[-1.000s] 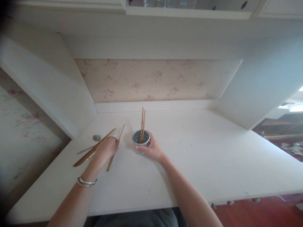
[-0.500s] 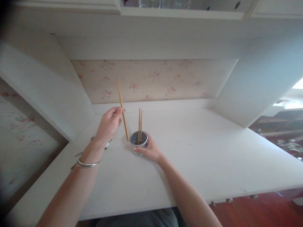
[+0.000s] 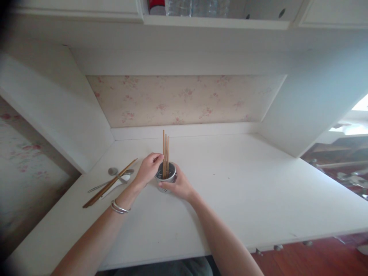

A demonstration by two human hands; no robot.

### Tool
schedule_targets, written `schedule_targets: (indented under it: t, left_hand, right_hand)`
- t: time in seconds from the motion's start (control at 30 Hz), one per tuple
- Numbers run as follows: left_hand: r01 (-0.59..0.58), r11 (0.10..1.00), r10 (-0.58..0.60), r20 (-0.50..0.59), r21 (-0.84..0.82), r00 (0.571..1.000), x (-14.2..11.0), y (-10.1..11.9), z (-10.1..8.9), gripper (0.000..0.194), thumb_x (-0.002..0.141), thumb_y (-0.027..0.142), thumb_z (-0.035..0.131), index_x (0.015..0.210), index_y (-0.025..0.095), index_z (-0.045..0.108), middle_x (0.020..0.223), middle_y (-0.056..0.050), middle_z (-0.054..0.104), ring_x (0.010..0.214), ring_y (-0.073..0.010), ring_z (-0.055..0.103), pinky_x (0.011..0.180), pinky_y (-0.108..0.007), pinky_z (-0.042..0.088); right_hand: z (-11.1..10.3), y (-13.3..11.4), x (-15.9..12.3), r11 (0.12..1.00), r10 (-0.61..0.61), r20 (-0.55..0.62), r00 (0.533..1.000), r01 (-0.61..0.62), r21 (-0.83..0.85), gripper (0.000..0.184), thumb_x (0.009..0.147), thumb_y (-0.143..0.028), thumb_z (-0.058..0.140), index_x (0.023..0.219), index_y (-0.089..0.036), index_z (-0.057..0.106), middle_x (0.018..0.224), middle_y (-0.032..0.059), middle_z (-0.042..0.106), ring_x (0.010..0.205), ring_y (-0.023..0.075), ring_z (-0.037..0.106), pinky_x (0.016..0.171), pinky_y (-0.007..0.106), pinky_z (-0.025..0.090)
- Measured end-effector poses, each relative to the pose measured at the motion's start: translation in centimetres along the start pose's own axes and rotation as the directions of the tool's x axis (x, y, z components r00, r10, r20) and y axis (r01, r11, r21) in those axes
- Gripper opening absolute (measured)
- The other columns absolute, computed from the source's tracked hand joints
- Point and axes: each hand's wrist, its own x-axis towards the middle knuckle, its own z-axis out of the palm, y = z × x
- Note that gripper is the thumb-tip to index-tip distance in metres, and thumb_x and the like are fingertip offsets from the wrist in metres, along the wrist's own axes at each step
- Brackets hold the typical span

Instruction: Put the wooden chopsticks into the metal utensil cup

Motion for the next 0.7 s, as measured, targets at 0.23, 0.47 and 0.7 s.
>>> schedule_targets:
  t: [0.23, 0.47, 0.7]
  left_hand:
    - [-0.024, 0.998, 0.017, 0.112, 0.06, 0.994, -0.3, 0.8, -1.1, 0.037, 0.09, 0.042, 0.041, 0.081, 0.019, 0.069, 0.084, -0.003, 0.066, 0.082, -0.0163, 0.059, 0.077, -0.026, 0.044]
    - [0.002, 0.999, -0.008, 0.152, 0.043, 0.988, -0.5, 0.4, -1.4, 0.037, 0.09, 0.042, 0.042, 0.082, 0.019, 0.071, 0.082, -0.003, 0.066, 0.082, -0.0159, 0.058, 0.08, -0.027, 0.043]
    - [0.207, 0.909, -0.124, 0.24, -0.362, 0.963, -3.0, -0.4, -1.4, 0.059, 0.083, 0.048, 0.058, 0.133, 0.019, 0.047, 0.13, -0.011, 0.053, 0.112, -0.0203, 0.054, 0.095, -0.032, 0.043]
  right_hand:
    - [0.1, -0.3, -0.1, 1.0, 0.025, -0.008, 1.0, -0.025, -0.008, 0.077, 0.062, -0.033, 0.083, 0.129, -0.023, 0.045, 0.123, 0.0089, 0.06, 0.115, 0.026, 0.054, 0.101, 0.045, 0.04]
    - [0.1, -0.1, 0.0, 0.999, 0.032, -0.008, 0.999, -0.032, 0.034, 0.077, 0.062, -0.033, 0.083, 0.128, -0.023, 0.046, 0.123, 0.0089, 0.06, 0.113, 0.0254, 0.056, 0.1, 0.045, 0.041]
    - [-0.3, -0.3, 0.1, 0.998, 0.018, 0.041, 0.999, -0.02, 0.055, 0.074, 0.063, -0.031, 0.082, 0.128, -0.024, 0.047, 0.124, 0.0086, 0.06, 0.117, 0.0265, 0.055, 0.102, 0.047, 0.04]
